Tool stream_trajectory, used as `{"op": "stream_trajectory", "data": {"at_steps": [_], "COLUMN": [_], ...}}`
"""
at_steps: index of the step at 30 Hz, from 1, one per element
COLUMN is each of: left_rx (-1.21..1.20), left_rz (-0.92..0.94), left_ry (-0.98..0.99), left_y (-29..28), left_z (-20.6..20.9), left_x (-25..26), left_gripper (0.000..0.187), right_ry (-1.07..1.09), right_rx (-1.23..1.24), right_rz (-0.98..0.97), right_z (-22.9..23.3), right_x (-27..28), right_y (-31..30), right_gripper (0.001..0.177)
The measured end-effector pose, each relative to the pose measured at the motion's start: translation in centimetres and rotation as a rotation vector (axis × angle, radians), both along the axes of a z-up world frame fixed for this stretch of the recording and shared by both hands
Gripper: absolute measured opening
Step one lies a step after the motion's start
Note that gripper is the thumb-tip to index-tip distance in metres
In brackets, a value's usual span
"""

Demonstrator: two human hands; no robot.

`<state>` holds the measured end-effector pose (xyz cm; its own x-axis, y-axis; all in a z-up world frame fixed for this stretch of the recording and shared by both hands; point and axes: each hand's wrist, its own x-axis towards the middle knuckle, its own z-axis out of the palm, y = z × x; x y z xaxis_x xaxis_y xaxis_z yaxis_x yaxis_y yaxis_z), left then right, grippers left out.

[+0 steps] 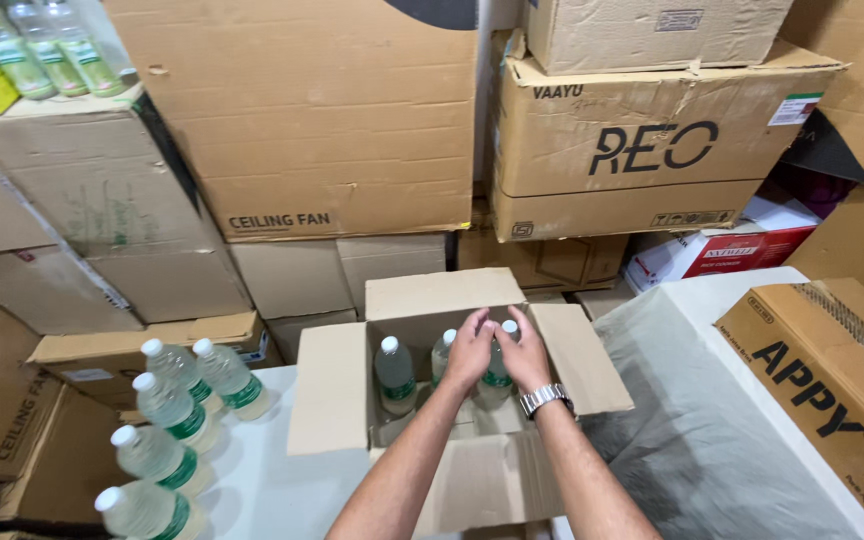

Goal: The person places several clear plastic bottles containing liquid into a cardboard box, seals the box with adhesive tape by hand, and then lifts the box to place it on a stack of other boxes.

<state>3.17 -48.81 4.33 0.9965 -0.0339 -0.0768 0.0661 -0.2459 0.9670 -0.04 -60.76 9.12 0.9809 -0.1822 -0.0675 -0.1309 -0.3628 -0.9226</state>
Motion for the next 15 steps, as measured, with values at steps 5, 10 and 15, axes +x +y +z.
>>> {"op": "stream_trajectory", "data": {"at_steps": [5,10,15], "left_rx": [-0.009,0.050,0.085], "left_rz": [0.003,-0.010,-0.062], "left_ry": [0.129,0.188,0.296], "left_y": [-3.4,-4.2,-4.2], "left_z": [-6.9,-9.9,-9.3], "left_x": [4.5,6.7,6.2], "left_gripper": [0.049,0.059,0.068], "right_ry": [0.093,0.209,0.326], "right_rx": [-0.046,-0.151,-0.173], "right_rz": [0.005,0.038,0.067], "right_z": [-5.8,-12.5,-14.0], "right_x": [3.3,7.8,8.3], "right_y": [-2.5,-3.8,-3.2], "right_gripper": [0.066,0.070,0.079]}}
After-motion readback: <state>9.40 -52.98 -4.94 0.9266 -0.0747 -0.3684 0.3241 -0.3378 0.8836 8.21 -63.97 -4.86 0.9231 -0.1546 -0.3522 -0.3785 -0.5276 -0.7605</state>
